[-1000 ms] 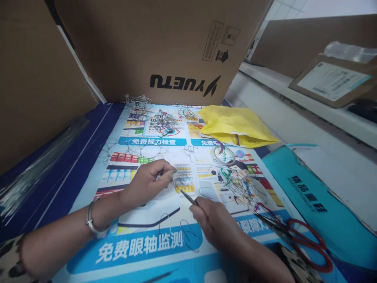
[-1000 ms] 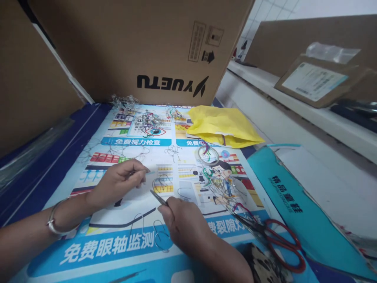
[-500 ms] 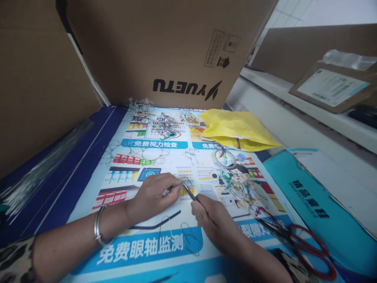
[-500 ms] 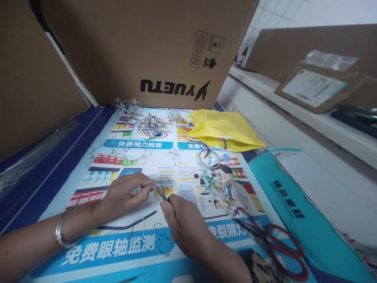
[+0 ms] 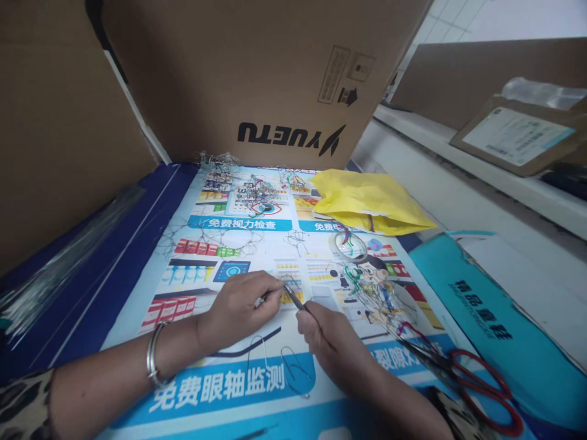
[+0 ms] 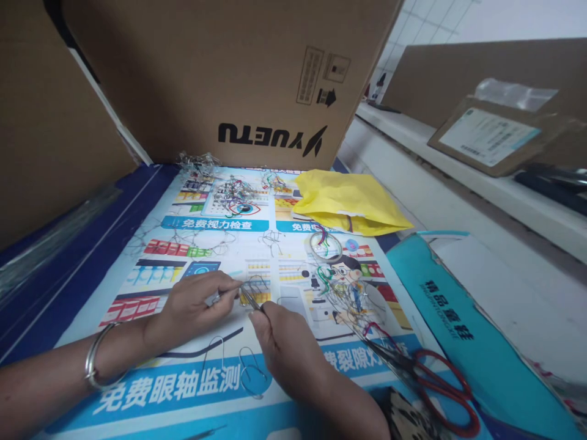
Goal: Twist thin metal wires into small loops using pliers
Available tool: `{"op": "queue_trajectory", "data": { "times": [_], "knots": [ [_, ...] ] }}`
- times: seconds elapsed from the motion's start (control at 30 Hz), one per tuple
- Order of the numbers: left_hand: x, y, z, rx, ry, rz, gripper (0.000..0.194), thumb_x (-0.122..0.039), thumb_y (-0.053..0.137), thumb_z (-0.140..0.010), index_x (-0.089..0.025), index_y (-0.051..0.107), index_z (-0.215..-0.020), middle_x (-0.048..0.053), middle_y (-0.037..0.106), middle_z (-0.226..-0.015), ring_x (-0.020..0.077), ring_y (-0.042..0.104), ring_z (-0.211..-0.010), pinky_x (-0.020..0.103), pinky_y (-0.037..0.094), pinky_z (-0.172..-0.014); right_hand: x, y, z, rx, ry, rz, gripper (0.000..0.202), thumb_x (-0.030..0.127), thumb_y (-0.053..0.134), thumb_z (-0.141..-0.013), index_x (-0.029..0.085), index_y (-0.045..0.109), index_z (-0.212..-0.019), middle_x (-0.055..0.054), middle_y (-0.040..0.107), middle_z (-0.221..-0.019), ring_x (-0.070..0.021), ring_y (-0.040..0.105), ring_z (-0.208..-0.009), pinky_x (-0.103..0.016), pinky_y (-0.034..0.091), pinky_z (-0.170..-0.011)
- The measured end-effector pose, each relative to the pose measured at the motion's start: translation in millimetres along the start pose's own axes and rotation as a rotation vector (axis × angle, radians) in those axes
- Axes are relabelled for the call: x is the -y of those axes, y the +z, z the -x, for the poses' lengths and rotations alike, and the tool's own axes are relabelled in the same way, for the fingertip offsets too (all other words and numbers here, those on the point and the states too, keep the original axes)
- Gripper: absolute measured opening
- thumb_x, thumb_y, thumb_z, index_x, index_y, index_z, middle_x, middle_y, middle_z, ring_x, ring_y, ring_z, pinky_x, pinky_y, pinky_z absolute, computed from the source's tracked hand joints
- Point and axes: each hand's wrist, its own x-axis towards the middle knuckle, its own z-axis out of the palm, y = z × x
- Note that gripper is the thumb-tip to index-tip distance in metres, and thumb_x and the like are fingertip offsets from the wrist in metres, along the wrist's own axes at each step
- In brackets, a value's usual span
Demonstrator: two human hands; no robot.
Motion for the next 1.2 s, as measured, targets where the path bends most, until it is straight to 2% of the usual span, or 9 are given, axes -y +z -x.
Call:
{"op": "queue_trajectory", "data": {
  "times": [0.33, 0.5, 0.77, 0.9, 1.03, 1.2],
  "knots": [
    [-2.8, -2.0, -1.0, 0.012, -0.033, -0.004, 0.012, -0.012, 0.049, -0.079, -0.016, 0.059, -0.076, -0.001, 0.062, -0.062, 0.0091, 0.056, -0.054, 0.02, 0.044, -0.051, -1.0, 2.3, -3.5, -0.025, -0.02, 0.084, 0.038, 0.045, 0.024, -0.091, 0.02, 0.043, -0.069, -0.003, 0.054, -0.061, -0.0146, 0.047, -0.055, -0.024, 0.025, -0.05],
    [-3.6, -7.9, -5.3, 0.049, 0.013, -0.011, 0.015, -0.01, 0.047, -0.078, -0.017, 0.061, -0.076, -0.001, 0.063, -0.061, 0.0092, 0.056, -0.054, 0.02, 0.044, -0.051, -3.9, 1.8, -4.5, -0.011, -0.032, 0.109, 0.036, 0.044, 0.026, -0.09, 0.02, 0.039, -0.067, -0.002, 0.052, -0.059, -0.0136, 0.044, -0.053, -0.025, 0.023, -0.05],
    [1.0, -20.0, -16.5, 0.17, 0.03, 0.129, 0.016, -0.01, 0.047, -0.079, -0.018, 0.062, -0.078, -0.001, 0.064, -0.064, 0.0089, 0.058, -0.057, 0.018, 0.044, -0.053, -2.9, 1.6, -2.7, 0.023, -0.089, 0.169, 0.032, 0.041, 0.031, -0.09, 0.019, 0.041, -0.068, -0.003, 0.055, -0.065, -0.0127, 0.044, -0.057, -0.024, 0.023, -0.052],
    [4.8, -23.4, -21.1, 0.245, -0.049, 0.216, 0.016, -0.012, 0.047, -0.078, -0.018, 0.06, -0.072, -0.002, 0.063, -0.062, 0.0077, 0.057, -0.055, 0.016, 0.044, -0.053, -3.3, 0.9, -1.3, 0.007, -0.04, 0.106, 0.034, 0.041, 0.03, -0.09, 0.02, 0.038, -0.065, -0.001, 0.051, -0.061, -0.0114, 0.042, -0.055, -0.023, 0.022, -0.05],
    [6.4, -18.7, -16.9, 0.18, -0.158, 0.206, 0.013, -0.013, 0.05, -0.078, -0.017, 0.061, -0.072, -0.002, 0.065, -0.064, 0.0082, 0.058, -0.056, 0.017, 0.045, -0.054, -1.6, -2.8, -0.1, -0.011, -0.003, 0.044, 0.036, 0.043, 0.028, -0.091, 0.02, 0.038, -0.065, 0.0, 0.05, -0.059, -0.0111, 0.042, -0.054, -0.023, 0.023, -0.049],
    [4.9, -11.3, -9.9, 0.072, -0.13, 0.174, 0.012, -0.01, 0.053, -0.076, -0.017, 0.063, -0.075, -0.002, 0.065, -0.064, 0.0079, 0.059, -0.056, 0.017, 0.045, -0.054, 2.0, -4.7, 0.4, 0.026, -0.013, -0.032, 0.039, 0.045, 0.026, -0.092, 0.019, 0.043, -0.068, -0.001, 0.052, -0.06, -0.0119, 0.045, -0.056, -0.023, 0.027, -0.051]
  ]
}}
